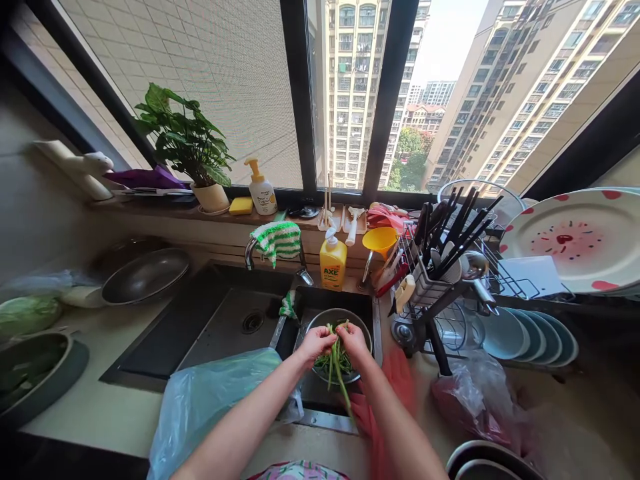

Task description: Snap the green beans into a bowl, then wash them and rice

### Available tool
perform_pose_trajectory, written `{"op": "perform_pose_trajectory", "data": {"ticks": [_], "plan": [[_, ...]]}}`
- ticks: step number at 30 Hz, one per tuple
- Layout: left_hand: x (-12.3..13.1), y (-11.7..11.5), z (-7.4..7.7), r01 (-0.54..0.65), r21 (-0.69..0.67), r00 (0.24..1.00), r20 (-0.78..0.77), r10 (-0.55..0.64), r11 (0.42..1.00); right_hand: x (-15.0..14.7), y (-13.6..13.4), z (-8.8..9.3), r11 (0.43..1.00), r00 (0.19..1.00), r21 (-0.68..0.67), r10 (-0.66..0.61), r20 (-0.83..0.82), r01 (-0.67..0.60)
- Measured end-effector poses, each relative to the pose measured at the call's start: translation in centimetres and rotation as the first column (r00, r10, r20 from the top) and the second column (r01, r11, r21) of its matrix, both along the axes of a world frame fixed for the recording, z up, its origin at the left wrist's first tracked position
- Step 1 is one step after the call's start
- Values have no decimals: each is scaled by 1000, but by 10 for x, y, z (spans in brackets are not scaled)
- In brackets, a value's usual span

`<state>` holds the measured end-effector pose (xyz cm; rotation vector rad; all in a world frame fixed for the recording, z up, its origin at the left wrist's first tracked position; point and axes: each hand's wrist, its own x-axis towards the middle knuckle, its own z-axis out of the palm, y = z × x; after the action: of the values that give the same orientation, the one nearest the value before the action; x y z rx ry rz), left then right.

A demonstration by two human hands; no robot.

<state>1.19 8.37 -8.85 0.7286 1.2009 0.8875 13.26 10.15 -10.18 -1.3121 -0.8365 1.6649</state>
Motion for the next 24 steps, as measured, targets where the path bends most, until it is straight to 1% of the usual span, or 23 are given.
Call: {"op": "perform_pose_trajectory", "data": {"ticks": [2,5,7,10,12,14,17,18,19,21,23,24], "plan": [[1,1,-2,3,-37,1000,23,-2,999,1,-3,-6,996,995,-81,-40,-95,32],[1,-1,-4,21,-75,998,66,-16,997,6,-11,-11,992,991,-122,-34,-131,18],[1,-2,-4,23,-76,995,102,-16,997,9,-13,-11,989,981,-146,-28,-192,0],[1,-1,-4,-1,-56,990,142,9,998,12,-11,-10,982,931,-187,-61,-359,-8],[1,1,-4,-27,-48,987,156,34,999,12,-10,-8,976,905,-218,-86,-418,-8],[1,2,-4,-49,-48,985,164,56,998,10,-11,-6,978,921,-204,-51,-386,-32],[3,1,-7,-86,-52,982,164,94,995,3,-14,-3,984,953,-127,85,-292,-127],[4,-1,-8,-102,-54,981,159,109,993,1,-15,-3,984,958,-111,105,-267,-139],[5,-2,-9,-117,-57,980,156,125,991,0,-16,-3,986,965,-107,99,-244,-128],[6,-6,-12,-118,-50,985,121,123,992,-2,-15,-5,991,982,-125,28,-187,-52],[7,-10,-14,-73,-13,997,33,73,997,-2,-14,-8,991,991,-132,-37,-132,20],[6,-12,-15,-34,4,999,-8,34,999,-2,-13,-9,991,992,-133,-45,-115,30]]}}
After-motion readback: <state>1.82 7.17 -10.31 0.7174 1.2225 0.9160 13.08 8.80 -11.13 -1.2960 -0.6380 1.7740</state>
